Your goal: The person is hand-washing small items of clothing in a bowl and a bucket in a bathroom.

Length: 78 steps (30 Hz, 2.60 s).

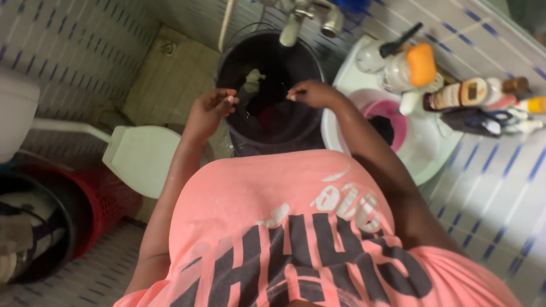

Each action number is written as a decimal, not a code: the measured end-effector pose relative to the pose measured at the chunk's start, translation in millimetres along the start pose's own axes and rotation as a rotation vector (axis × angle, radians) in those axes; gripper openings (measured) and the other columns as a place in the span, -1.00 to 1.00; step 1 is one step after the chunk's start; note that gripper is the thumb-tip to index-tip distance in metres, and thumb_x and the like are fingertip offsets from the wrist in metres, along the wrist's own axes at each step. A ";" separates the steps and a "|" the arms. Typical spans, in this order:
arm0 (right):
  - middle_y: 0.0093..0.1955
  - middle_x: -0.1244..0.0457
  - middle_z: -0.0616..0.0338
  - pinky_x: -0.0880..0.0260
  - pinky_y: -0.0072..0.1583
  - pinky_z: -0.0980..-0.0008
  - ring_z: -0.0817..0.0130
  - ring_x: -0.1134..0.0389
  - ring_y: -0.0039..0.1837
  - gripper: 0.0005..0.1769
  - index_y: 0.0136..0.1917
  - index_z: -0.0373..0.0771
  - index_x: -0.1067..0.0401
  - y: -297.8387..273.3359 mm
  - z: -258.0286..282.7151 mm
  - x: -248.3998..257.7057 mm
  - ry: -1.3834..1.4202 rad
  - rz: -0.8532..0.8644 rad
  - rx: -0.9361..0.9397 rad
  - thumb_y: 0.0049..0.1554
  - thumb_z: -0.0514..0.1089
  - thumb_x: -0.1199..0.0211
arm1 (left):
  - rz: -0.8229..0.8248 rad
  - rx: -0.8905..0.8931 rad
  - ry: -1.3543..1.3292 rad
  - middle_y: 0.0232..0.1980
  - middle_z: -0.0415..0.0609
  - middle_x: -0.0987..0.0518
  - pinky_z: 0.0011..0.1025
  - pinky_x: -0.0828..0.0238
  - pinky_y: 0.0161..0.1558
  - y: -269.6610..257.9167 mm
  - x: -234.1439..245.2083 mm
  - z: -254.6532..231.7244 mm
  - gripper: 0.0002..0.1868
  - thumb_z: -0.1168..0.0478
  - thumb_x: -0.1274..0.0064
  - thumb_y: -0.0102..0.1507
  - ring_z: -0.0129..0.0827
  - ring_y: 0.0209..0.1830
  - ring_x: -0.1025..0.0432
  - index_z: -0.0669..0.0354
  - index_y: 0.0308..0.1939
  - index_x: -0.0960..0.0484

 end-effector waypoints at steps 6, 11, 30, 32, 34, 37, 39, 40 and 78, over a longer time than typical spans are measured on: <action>0.33 -0.29 -0.11 -0.24 0.34 0.09 -0.05 -0.23 0.37 -0.64 0.18 -0.19 -0.58 151.8 -157.6 -100.2 -0.449 0.081 0.041 0.13 -0.07 -0.30 | -0.095 0.069 -0.024 0.01 -0.07 -0.69 -0.48 -0.48 0.04 -27.5 49.2 -2.7 -0.62 0.18 -0.06 0.38 -0.51 -0.07 -0.54 0.32 0.21 -0.57; 0.40 -0.25 -0.09 -0.13 0.41 -0.04 -0.11 -0.15 0.45 -0.55 0.31 -0.14 -0.49 187.4 -222.8 -141.5 -0.694 0.238 -0.263 0.18 -0.06 -0.13 | -0.161 0.102 -0.035 0.01 -0.06 -0.68 -0.45 -0.45 0.03 -36.2 91.6 8.6 -0.62 0.18 -0.07 0.38 -0.46 -0.09 -0.50 0.33 0.21 -0.56; 0.38 -0.28 -0.07 -0.19 0.41 0.00 -0.11 -0.21 0.41 -0.53 0.33 -0.07 -0.46 172.7 -182.0 -121.4 -0.453 -0.035 -0.066 0.16 0.01 -0.29 | 0.043 0.034 -0.035 0.02 -0.07 -0.68 -0.47 -0.47 0.11 27.1 75.1 -15.2 -0.65 0.23 -0.05 0.38 -0.48 0.04 -0.53 0.32 0.21 -0.57; 0.41 -0.26 -0.11 -0.16 0.42 -0.01 -0.10 -0.20 0.42 -0.50 0.39 -0.08 -0.41 172.6 -188.7 -133.7 -0.481 -0.019 0.004 0.17 -0.08 -0.22 | 0.060 0.040 -0.071 0.02 -0.07 -0.67 -0.47 -0.48 0.11 29.8 66.9 -23.4 -0.64 0.23 -0.05 0.38 -0.47 0.03 -0.53 0.33 0.21 -0.56; 0.44 -0.23 -0.14 -0.12 0.43 -0.02 -0.09 -0.19 0.44 -0.44 0.46 -0.08 -0.36 171.5 -188.0 -148.0 -0.506 0.005 0.073 0.18 -0.18 -0.15 | 0.075 0.053 -0.109 0.02 -0.07 -0.67 -0.48 -0.50 0.12 28.8 63.0 -23.3 -0.64 0.23 -0.05 0.38 -0.47 0.03 -0.54 0.33 0.22 -0.55; 0.46 -0.21 -0.18 -0.11 0.43 0.02 -0.07 -0.18 0.46 -0.43 0.47 -0.19 -0.34 173.7 -169.1 -152.8 -0.375 -0.066 0.180 0.17 -0.23 -0.14 | 0.067 0.079 -0.100 0.01 -0.06 -0.67 -0.48 -0.48 0.09 23.9 68.2 -13.8 -0.63 0.22 -0.05 0.38 -0.48 -0.01 -0.54 0.33 0.23 -0.55; 0.48 -0.19 -0.24 -0.09 0.43 0.07 -0.04 -0.16 0.49 -0.41 0.47 -0.36 -0.31 169.8 -146.3 -146.3 -0.177 -0.178 0.328 0.16 -0.30 -0.13 | 0.047 0.087 -0.065 0.01 -0.05 -0.68 -0.47 -0.45 0.05 19.1 75.2 -9.6 -0.62 0.20 -0.06 0.38 -0.47 -0.06 -0.51 0.33 0.24 -0.56; 0.48 -0.19 -0.24 -0.09 0.43 0.07 -0.04 -0.16 0.49 -0.41 0.47 -0.36 -0.31 164.4 -129.6 -133.5 -0.178 -0.180 0.326 0.16 -0.30 -0.13 | 0.050 0.088 -0.065 0.01 -0.05 -0.68 -0.47 -0.45 0.05 16.0 75.4 -8.8 -0.62 0.20 -0.06 0.38 -0.47 -0.06 -0.51 0.33 0.24 -0.56; 0.26 -0.35 0.15 -0.51 0.20 0.23 0.25 -0.46 0.15 -0.59 0.25 -0.29 -0.31 -212.3 200.4 102.5 0.981 -0.503 0.436 0.17 -0.30 -0.36 | 0.299 -0.436 -0.158 -0.39 -0.31 -0.43 -0.56 -0.16 -0.34 22.8 -183.6 -126.8 -0.74 0.13 -0.18 0.42 -0.64 -0.40 -0.25 0.17 -0.29 -0.54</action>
Point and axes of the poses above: each hand's wrist, its own y-axis towards the middle knuckle, its own x-axis out of the back of the hand, z = x × y, the point moved 8 cm from there along y, towards the middle knuckle
